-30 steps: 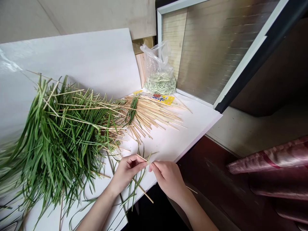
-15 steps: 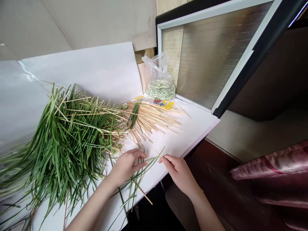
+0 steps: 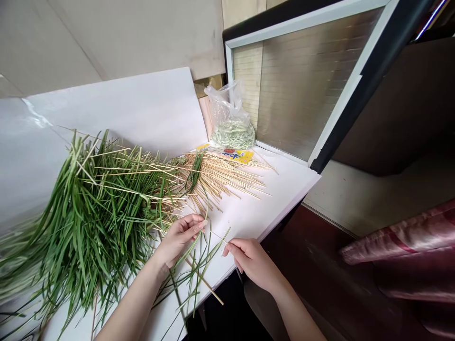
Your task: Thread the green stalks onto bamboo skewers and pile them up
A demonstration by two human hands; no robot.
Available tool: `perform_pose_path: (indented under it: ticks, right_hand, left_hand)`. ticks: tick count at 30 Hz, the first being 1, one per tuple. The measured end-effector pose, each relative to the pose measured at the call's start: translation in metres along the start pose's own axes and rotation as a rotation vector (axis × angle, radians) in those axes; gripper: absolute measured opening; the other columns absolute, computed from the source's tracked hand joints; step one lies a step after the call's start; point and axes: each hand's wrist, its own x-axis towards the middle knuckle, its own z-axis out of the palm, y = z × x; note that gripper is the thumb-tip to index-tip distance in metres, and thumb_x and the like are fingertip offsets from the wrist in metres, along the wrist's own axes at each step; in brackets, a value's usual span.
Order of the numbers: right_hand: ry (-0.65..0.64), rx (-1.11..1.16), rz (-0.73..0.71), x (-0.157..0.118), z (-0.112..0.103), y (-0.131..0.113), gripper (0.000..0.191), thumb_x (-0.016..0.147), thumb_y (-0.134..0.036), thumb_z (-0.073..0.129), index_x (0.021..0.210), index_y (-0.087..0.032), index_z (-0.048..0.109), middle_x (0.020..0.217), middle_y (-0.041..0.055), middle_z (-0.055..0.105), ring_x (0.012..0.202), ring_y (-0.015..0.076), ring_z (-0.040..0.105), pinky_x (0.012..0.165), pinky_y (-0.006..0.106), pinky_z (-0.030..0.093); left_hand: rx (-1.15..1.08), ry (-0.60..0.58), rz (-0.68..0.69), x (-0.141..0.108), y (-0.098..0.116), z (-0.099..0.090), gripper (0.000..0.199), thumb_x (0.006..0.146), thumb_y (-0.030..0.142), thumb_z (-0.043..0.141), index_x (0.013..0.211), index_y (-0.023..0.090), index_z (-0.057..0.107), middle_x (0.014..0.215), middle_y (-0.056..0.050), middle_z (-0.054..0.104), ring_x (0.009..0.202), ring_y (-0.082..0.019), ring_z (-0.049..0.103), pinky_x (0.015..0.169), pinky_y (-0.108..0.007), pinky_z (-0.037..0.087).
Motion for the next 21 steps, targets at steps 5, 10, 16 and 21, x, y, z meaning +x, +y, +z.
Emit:
perform_pose_path:
  ticks: [5, 10, 16, 21]
  right_hand:
    - [0.004, 0.008, -0.008, 0.0032, 0.0070, 0.0052, 0.037, 0.105, -0.037, 0.042, 0.086, -0.017, 0.067, 0.049, -0.0064, 0.043, 0.048, 0.0139, 0.041, 0.054, 0.025, 0.033]
    - [0.022, 0.012, -0.003, 0.0038, 0.0060, 0.0045, 0.037, 0.104, -0.036, 0.041, 0.085, -0.017, 0.066, 0.048, -0.0066, 0.043, 0.047, 0.0137, 0.041, 0.053, 0.025, 0.032]
    - [0.031, 0.021, -0.002, 0.0038, 0.0055, 0.0030, 0.038, 0.105, -0.038, 0.042, 0.084, -0.018, 0.066, 0.048, -0.0065, 0.043, 0.046, 0.0140, 0.040, 0.053, 0.025, 0.033]
    - [0.030, 0.024, 0.000, 0.0027, 0.0058, 0.0039, 0.038, 0.105, -0.039, 0.043, 0.084, -0.018, 0.066, 0.048, -0.0063, 0.043, 0.046, 0.0144, 0.041, 0.053, 0.025, 0.033]
  left_hand:
    - [-0.147, -0.021, -0.055, 0.0019, -0.0059, 0.0079, 0.029, 0.073, 0.039, 0.083, 0.082, 0.013, 0.073, 0.071, -0.001, 0.064, 0.065, -0.010, 0.051, 0.062, -0.020, 0.038]
    - [-0.226, -0.009, -0.084, 0.0023, -0.0099, 0.0075, 0.025, 0.073, 0.035, 0.084, 0.082, 0.014, 0.075, 0.072, -0.001, 0.065, 0.068, -0.009, 0.055, 0.068, -0.019, 0.042]
    - [-0.240, -0.003, -0.094, 0.0023, -0.0084, 0.0073, 0.023, 0.071, 0.032, 0.085, 0.082, 0.014, 0.077, 0.073, -0.001, 0.066, 0.070, -0.010, 0.056, 0.069, -0.019, 0.043]
    - [-0.231, 0.002, -0.085, 0.0017, -0.0088, 0.0087, 0.023, 0.071, 0.033, 0.086, 0.080, 0.014, 0.076, 0.072, -0.001, 0.066, 0.068, -0.010, 0.056, 0.068, -0.020, 0.043]
